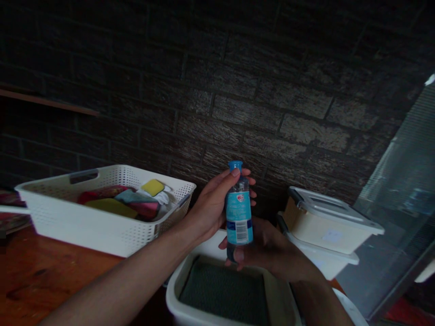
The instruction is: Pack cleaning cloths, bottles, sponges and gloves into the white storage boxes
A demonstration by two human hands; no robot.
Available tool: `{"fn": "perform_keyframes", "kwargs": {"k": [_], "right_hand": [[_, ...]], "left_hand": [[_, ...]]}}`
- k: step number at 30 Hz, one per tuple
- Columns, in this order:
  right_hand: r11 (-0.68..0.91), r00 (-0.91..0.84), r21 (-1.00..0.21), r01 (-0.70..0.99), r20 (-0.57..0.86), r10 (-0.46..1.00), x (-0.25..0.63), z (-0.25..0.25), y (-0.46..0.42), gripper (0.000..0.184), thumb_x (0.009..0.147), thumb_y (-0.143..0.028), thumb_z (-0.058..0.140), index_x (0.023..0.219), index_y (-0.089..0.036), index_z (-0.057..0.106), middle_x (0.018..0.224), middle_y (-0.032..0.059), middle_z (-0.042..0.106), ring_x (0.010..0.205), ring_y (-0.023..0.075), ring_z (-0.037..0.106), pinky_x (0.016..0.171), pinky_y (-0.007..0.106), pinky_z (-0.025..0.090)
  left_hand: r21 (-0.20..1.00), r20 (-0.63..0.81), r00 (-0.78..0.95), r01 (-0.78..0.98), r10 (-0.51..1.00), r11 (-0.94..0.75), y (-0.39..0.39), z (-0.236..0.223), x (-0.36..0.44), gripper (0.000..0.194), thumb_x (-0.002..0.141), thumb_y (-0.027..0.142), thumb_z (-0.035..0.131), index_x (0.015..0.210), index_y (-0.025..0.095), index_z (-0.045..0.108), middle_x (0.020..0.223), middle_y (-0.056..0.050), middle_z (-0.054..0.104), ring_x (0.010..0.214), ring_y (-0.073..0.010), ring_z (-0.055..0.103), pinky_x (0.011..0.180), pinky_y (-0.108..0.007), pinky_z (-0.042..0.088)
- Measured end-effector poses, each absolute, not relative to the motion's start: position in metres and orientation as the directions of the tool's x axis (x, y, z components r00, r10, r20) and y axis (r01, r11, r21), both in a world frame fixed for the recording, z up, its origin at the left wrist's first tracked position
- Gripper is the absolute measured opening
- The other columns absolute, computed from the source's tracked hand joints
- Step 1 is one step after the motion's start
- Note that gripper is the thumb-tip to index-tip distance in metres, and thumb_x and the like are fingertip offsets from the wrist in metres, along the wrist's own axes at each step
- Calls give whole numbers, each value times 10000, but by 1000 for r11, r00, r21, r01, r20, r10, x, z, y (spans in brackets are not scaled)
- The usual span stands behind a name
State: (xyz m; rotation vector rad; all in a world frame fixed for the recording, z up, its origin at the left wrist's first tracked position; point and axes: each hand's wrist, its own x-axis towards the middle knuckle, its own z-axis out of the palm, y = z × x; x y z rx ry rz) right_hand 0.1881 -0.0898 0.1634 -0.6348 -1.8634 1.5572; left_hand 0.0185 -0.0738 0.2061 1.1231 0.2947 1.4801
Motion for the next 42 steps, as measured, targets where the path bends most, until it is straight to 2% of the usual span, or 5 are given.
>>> {"fn": "perform_keyframes", "kwargs": {"k": [9, 15, 27, 36, 42], "right_hand": [[378, -599, -925, 39, 281, 750, 184, 164, -93, 527, 781, -234, 882, 1252, -185, 650, 1027, 28, 707, 897, 149, 624, 768, 260, 495], [208, -710, -978, 13, 137, 690, 190, 159, -89, 504, 822, -309, 851, 1252, -167, 629, 1100, 83, 724, 869, 167, 698, 746, 282, 549], [201, -699, -979, -30, 164, 696, 191, 164, -87, 336, 809, -286, 844, 1051, -90, 718, 876, 78, 742, 697, 128, 696, 621, 214, 557], [-311, -900, -889, -336, 206, 385, 191, 155, -80, 609, 708, -293, 776, 1256, -135, 564, 1016, 159, 766, 797, 302, 785, 579, 334, 618], [-184, -867, -925, -333, 224, 444, 196, 160, -81, 554, 739, -293, 747, 1234, -100, 587, 1041, 162, 749, 827, 260, 770, 666, 329, 615]], "left_hand": [[742, 494, 120, -575, 861, -345, -69, 198, 22, 387, 901, 450, 741, 1183, 199, 658, 1092, -52, 688, 825, -162, 693, 709, -316, 637], [740, 460, 136, -604, 877, -295, -75, 203, 21, 369, 921, 443, 714, 1183, 188, 671, 1126, -77, 699, 830, -173, 696, 715, -327, 636], [735, 443, 199, -639, 874, -226, -74, 208, 14, 299, 950, 356, 667, 1157, 143, 697, 1141, -113, 737, 903, -220, 728, 844, -346, 595], [737, 502, 315, -643, 805, -208, -79, 209, 9, 326, 932, 346, 692, 1192, 151, 717, 1181, -132, 749, 1028, -250, 720, 911, -345, 558], [734, 525, 227, -608, 820, -302, -81, 209, 12, 351, 891, 420, 765, 1153, 189, 732, 1040, -71, 756, 839, -161, 700, 759, -249, 552]]}}
